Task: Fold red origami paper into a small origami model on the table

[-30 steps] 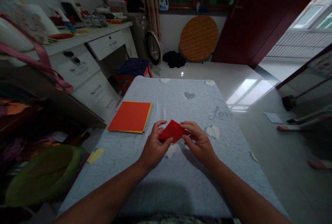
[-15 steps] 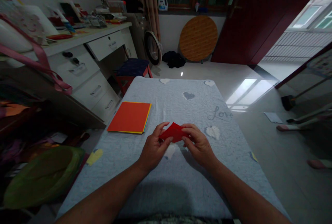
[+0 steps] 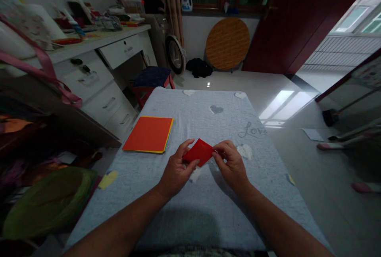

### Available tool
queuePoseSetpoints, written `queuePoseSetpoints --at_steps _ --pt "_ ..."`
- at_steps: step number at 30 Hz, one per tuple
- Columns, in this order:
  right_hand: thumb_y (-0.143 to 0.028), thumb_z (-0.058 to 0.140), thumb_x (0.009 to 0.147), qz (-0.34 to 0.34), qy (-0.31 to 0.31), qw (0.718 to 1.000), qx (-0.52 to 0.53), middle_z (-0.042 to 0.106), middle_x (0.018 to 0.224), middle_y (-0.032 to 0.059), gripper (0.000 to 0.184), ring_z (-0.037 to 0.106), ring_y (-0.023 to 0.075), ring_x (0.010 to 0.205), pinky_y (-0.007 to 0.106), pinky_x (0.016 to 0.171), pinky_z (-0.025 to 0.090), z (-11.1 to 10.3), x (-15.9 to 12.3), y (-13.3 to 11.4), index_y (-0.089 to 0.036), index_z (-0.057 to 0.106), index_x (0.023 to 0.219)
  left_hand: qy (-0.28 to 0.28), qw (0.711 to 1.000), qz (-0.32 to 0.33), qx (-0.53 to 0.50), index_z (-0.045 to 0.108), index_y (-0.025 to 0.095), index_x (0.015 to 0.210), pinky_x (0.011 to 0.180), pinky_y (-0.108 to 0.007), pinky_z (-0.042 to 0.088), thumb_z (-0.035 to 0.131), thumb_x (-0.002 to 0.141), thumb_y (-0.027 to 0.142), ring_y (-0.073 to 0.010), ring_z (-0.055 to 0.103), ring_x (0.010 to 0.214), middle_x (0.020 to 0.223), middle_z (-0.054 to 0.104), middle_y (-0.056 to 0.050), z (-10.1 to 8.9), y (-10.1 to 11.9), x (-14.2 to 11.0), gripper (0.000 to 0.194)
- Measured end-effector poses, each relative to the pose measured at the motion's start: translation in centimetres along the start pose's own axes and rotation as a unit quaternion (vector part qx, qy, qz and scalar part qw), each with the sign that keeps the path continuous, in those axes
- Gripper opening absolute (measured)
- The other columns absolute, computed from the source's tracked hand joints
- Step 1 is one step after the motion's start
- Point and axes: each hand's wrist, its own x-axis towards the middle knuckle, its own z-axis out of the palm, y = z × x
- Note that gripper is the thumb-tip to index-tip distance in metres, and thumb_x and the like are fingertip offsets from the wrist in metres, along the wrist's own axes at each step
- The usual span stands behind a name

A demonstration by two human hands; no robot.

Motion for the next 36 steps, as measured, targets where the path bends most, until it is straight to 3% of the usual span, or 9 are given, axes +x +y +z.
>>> queuePoseSetpoints --at_steps 10,14,19,28,33,36 --pt "-0.01 0.057 0.088 -0.007 -0.024 0.999 0.031 0.056 0.097 0.0024 0.025 0.059 0.0124 0.079 0.024 0.066 0.051 0.17 -0.07 -0.06 -0.025 0.066 0.105 0.003 0.997 0.042 0.057 0.04 0.029 0.137 0.079 -0.028 0.054 0.064 0.087 0.019 -0.0162 0.065 0.095 0.128 0.058 -0.006 -0.21 -0.44 -0.32 0.057" --pt "-0.009 0.057 0.087 -0.012 -0.033 0.999 0.032 0.056 0.097 0.0022 0.026 0.059 0.0118 0.077 0.024 0.065 0.052 0.21 -0.1 -0.23 -0.025 0.066 0.106 -0.002 0.999 0.026 0.034 0.042 0.027 0.128 0.061 -0.022 0.055 0.059 0.09 0.021 -0.0114 0.064 0.077 0.121 0.058 -0.005 -0.14 -0.49 -0.47 0.042" --pt "-0.01 0.057 0.087 -0.005 -0.022 0.999 0.028 0.054 0.097 0.0027 0.028 0.058 0.0134 0.08 0.024 0.065 0.052 0.22 -0.15 -0.15 -0.026 0.064 0.109 0.007 0.999 0.039 0.036 0.044 0.027 0.123 0.059 -0.02 0.054 0.057 0.091 0.02 -0.0063 0.059 0.063 0.109 0.059 -0.001 -0.17 -0.58 -0.4 0.035" --pt "-0.008 0.056 0.086 -0.012 -0.031 0.999 0.033 0.052 0.104 0.0036 0.034 0.058 0.0147 0.088 0.026 0.069 0.052 0.19 -0.27 -0.07 -0.028 0.062 0.113 -0.009 0.995 0.062 0.083 0.048 0.026 0.125 0.067 -0.023 0.052 0.057 0.092 0.02 -0.0093 0.061 0.071 0.107 0.061 -0.002 -0.49 -0.54 -0.22 0.034" --pt "-0.007 0.055 0.086 -0.02 -0.035 0.998 0.039 0.053 0.104 0.004 0.032 0.057 0.0165 0.094 0.026 0.071 0.053 0.15 -0.24 -0.14 -0.028 0.062 0.109 -0.021 0.994 0.057 0.089 0.05 0.024 0.117 0.064 -0.021 0.047 0.063 0.087 0.02 -0.0098 0.056 0.068 0.095 0.061 0.002 -0.47 -0.01 -0.17 0.033" --pt "-0.006 0.054 0.086 -0.02 -0.043 0.998 0.048 0.053 0.104 0.0044 0.032 0.057 0.0167 0.094 0.027 0.072 0.053 0.14 -0.25 -0.1 -0.027 0.06 0.109 -0.035 0.994 0.07 0.077 0.049 0.025 0.113 0.064 -0.021 0.046 0.064 0.087 0.019 -0.0089 0.055 0.068 0.102 0.06 0.001 -0.42 -0.09 -0.21 0.031"
